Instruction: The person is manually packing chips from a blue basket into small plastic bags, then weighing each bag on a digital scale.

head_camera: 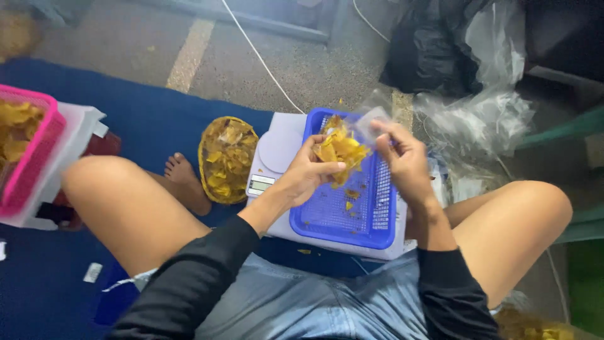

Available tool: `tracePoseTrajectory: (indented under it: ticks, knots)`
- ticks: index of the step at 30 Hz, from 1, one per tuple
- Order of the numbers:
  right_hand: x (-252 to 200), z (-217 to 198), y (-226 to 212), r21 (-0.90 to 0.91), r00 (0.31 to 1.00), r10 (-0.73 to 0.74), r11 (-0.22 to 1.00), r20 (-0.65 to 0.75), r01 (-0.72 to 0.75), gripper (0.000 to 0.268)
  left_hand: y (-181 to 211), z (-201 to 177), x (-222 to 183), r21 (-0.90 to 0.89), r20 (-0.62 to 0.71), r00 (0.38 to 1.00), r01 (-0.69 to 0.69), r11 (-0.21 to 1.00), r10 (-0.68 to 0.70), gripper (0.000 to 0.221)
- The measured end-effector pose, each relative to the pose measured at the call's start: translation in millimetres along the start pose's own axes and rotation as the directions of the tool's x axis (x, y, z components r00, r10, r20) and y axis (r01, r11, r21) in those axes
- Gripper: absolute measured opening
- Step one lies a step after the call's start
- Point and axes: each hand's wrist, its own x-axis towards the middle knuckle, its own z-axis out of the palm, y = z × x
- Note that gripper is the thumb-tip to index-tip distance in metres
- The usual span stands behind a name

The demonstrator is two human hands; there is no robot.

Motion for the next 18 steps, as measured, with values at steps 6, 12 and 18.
tracePoseTrajectory:
  ticks: [6, 12, 18]
  knots:
    - [10, -35, 48, 0.141, 0.922, 0.032, 0.99, -0.386, 0.024, 0.028, 17, 6, 6, -0.118, -0.043, 0.999, 0.0, 0.993, -0.005, 0.057]
    - [4, -21, 25, 0.219, 0.928, 0.065, 0.976, -0.367, 0.018, 0.04, 13, -11, 1, -0.141, -0.122, 0.988, 0.076, 0.987, -0.094, 0.049]
    - [5, -17, 25, 0.071, 0.909, 0.038, 0.997, -0.415, -0.009, 0.023, 19, -1, -4, -0.098, -0.089, 0.995, 0.035, 0.995, -0.044, 0.032]
